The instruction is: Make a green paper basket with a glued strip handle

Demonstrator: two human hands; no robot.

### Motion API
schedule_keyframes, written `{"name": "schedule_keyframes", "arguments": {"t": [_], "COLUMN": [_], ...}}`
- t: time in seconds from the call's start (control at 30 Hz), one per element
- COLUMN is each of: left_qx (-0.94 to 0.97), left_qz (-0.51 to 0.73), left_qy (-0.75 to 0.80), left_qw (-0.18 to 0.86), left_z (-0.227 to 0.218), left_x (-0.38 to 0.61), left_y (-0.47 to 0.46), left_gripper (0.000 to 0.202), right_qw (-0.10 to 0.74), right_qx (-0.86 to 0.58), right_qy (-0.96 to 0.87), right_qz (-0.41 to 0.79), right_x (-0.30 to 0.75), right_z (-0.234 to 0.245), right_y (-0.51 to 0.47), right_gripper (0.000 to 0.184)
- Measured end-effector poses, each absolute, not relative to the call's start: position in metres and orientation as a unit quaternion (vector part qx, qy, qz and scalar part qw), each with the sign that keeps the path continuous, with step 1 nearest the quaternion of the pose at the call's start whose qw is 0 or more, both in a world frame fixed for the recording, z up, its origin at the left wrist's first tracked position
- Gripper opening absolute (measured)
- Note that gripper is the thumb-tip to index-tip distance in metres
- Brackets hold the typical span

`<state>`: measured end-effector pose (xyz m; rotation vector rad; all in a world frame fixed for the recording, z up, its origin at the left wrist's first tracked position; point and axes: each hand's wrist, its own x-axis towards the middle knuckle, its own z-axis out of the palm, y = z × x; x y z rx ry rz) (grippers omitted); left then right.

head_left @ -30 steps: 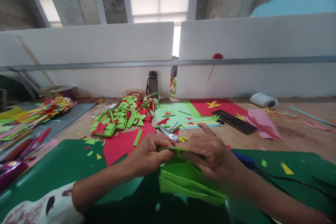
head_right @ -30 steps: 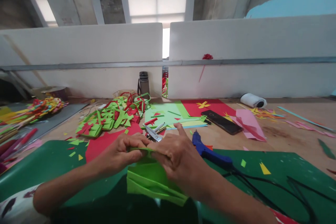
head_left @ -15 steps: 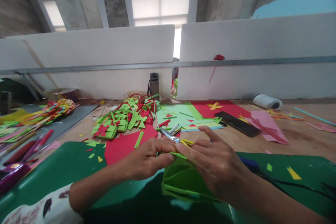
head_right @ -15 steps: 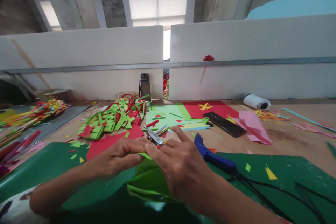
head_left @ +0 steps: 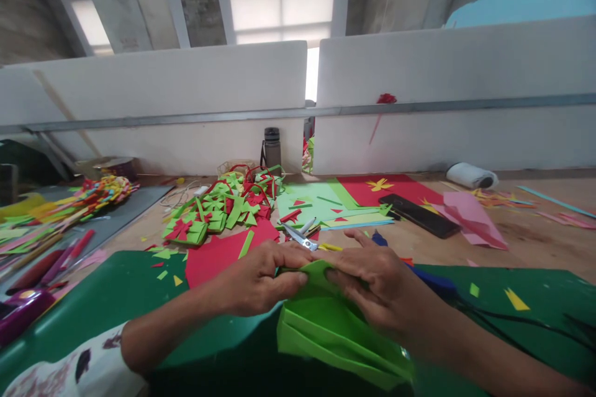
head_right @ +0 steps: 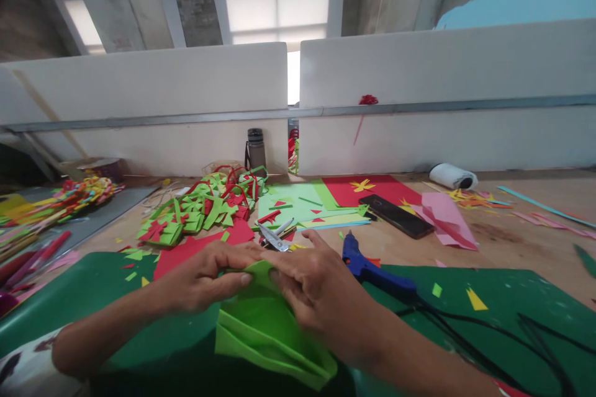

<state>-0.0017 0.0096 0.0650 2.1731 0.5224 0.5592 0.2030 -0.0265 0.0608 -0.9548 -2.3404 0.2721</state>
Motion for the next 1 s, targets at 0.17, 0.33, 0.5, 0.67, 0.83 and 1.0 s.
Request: {"name": "schedule_keyframes", "arguments": {"t": [0.17,0.33,0.5,0.67,0.83,1.0], "left_qx": [0.851,0.836,0.822,0.826,0.839,0.827], "left_qz": [0.224,0.225,0.233,0.224,0.217,0.221], "left_qy": [0.22,0.23,0.193,0.185,0.178,0.234], "left_qw": [0.422,0.445,0.483,0.484,0.466,0.462], "left_z": [0.062,0.062,0.064,0.066,0.067,0.064], "left_x": [-0.003,-0.005,-0.005,-0.004,-0.005,-0.006], "left_y": [0.011,0.012,0.012,0.013,0.013,0.012], "left_gripper": [0.031,0.03,0.03,0.031,0.032,0.032], "right_qw": [0.302,0.332,0.337,0.334,0.339,0.343], "right_qx": [-0.35,-0.294,-0.253,-0.243,-0.25,-0.253], "right_qy": [-0.885,-0.894,-0.894,-0.897,-0.896,-0.894], "right_qz": [0.053,-0.063,-0.149,-0.156,-0.14,-0.138], "right_x": [0.205,0.205,0.205,0.205,0.205,0.204], "right_z": [0.055,0.048,0.046,0.047,0.047,0.049], "right_y": [-0.027,-0.023,-0.018,-0.02,-0.021,-0.02], "right_gripper": [0.041,0.037,0.033,0.035,0.031,0.031]}}
